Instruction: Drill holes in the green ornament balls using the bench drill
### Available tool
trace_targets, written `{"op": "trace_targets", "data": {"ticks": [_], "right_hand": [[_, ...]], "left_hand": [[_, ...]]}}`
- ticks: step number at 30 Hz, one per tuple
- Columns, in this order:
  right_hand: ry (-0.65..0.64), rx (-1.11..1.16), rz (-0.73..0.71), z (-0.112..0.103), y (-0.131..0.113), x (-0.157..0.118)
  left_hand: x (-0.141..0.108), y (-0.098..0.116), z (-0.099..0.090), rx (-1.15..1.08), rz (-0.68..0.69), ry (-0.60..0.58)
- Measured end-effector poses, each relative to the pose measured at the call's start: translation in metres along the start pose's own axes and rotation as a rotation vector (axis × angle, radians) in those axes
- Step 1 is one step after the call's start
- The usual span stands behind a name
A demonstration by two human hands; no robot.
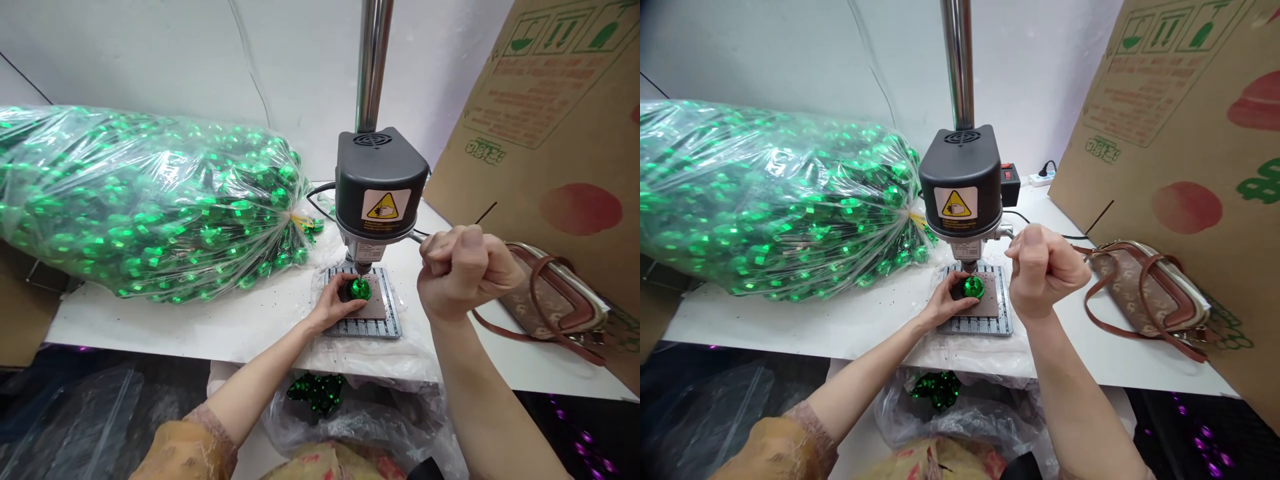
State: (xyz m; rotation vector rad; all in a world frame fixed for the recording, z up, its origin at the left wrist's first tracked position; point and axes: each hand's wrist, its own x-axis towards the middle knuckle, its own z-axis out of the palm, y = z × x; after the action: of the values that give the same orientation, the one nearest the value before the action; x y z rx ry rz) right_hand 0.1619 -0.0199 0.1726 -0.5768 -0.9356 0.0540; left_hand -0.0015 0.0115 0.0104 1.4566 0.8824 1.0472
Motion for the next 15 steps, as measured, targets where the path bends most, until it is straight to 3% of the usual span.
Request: {"op": "trace_targets", "data": {"ticks": [15], "right_hand": [[0.015,0.085,-0.154,-0.007,0.015,-0.012]], "left_hand": [[-0.001,-0.002,0.0,-0.004,0.016,-0.002]]}}
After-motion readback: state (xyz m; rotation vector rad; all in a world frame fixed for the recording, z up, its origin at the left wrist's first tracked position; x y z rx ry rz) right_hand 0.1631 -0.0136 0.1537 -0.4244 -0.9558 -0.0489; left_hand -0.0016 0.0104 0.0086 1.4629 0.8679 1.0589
